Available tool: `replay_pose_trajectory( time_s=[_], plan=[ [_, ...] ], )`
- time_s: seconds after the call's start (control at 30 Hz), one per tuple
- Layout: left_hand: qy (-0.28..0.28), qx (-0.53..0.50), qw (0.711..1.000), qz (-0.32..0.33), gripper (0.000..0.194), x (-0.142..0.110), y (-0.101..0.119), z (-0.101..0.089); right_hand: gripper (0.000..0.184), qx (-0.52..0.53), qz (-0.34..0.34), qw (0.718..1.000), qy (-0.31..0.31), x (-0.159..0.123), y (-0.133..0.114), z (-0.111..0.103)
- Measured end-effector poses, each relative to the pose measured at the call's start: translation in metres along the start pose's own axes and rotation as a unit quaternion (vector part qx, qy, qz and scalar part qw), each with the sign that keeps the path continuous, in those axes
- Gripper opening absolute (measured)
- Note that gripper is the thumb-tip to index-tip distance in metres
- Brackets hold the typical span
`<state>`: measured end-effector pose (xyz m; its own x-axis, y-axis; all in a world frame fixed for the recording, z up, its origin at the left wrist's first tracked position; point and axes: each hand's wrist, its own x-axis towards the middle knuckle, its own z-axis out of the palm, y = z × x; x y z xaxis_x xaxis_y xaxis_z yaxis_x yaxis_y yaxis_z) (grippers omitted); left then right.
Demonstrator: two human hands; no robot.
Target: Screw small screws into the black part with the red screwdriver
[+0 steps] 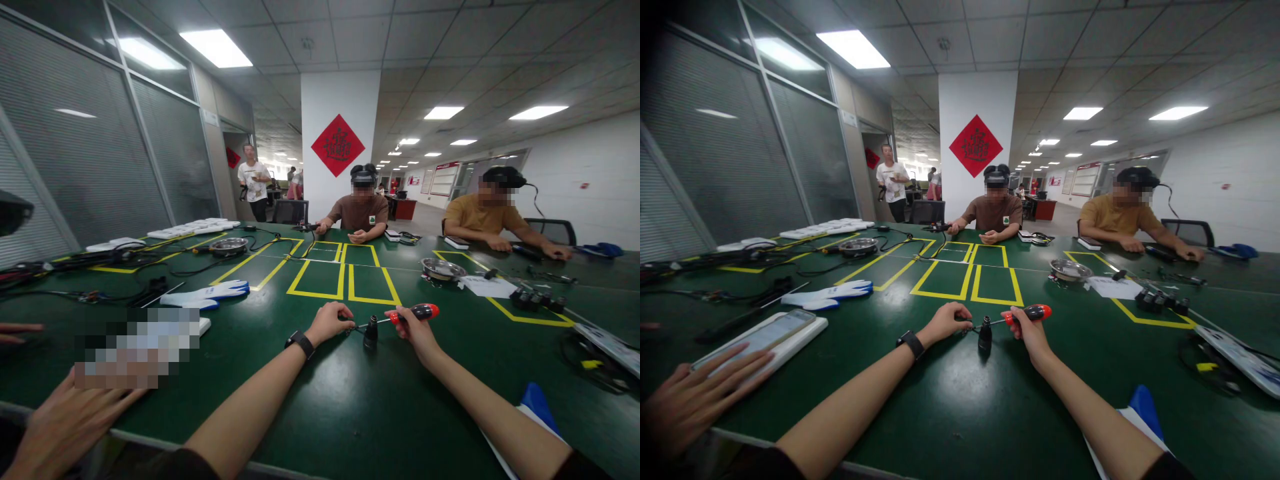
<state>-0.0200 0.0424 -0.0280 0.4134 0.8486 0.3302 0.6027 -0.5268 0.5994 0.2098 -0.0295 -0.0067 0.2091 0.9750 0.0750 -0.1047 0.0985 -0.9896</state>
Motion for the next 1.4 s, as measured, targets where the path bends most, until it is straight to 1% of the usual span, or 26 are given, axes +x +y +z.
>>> replay_pose_trajectory(
  time_s=[0.23, 0.5, 0.67, 0.9, 1.07, 1.17, 1.3, 1.37, 1.4],
  plan=[
    [0.002, -0.002, 1.0, -0.002, 0.027, 0.0, 0.0, 0.001, 0.035, 0.025, 0.004, 0.999, 0.019, -0.002, -0.005, 0.001],
    [0.004, -0.006, 1.0, 0.004, 0.023, 0.0, -0.002, 0.002, 0.033, 0.097, 0.017, 0.995, 0.034, 0.001, -0.003, -0.002],
    [0.012, -0.03, 0.999, 0.016, 0.022, -0.002, 0.002, 0.001, 0.034, 0.103, 0.021, 0.994, 0.027, 0.003, -0.001, -0.004],
    [0.007, -0.013, 0.998, 0.063, 0.025, -0.005, 0.011, -0.004, 0.037, 0.124, 0.024, 0.992, 0.014, 0.005, 0.001, -0.004],
    [0.009, -0.042, 0.997, 0.065, 0.026, -0.004, 0.013, -0.004, 0.035, 0.144, 0.027, 0.989, 0.004, 0.003, -0.002, -0.004],
    [0.014, -0.056, 0.996, 0.064, 0.026, -0.003, 0.013, -0.004, 0.035, 0.156, 0.028, 0.987, 0.008, 0.001, -0.003, -0.003],
    [0.033, -0.062, 0.996, 0.053, 0.025, -0.002, 0.012, -0.003, 0.04, 0.142, -0.013, 0.99, 0.004, -0.001, -0.004, 0.001],
    [0.046, -0.062, 0.996, 0.048, 0.024, -0.002, 0.011, -0.002, 0.044, 0.086, -0.048, 0.995, -0.018, -0.003, -0.006, 0.002],
    [0.05, -0.062, 0.996, 0.046, 0.025, -0.001, 0.011, -0.002, 0.043, 0.038, -0.071, 0.996, -0.033, -0.003, -0.007, 0.003]
  ],
)
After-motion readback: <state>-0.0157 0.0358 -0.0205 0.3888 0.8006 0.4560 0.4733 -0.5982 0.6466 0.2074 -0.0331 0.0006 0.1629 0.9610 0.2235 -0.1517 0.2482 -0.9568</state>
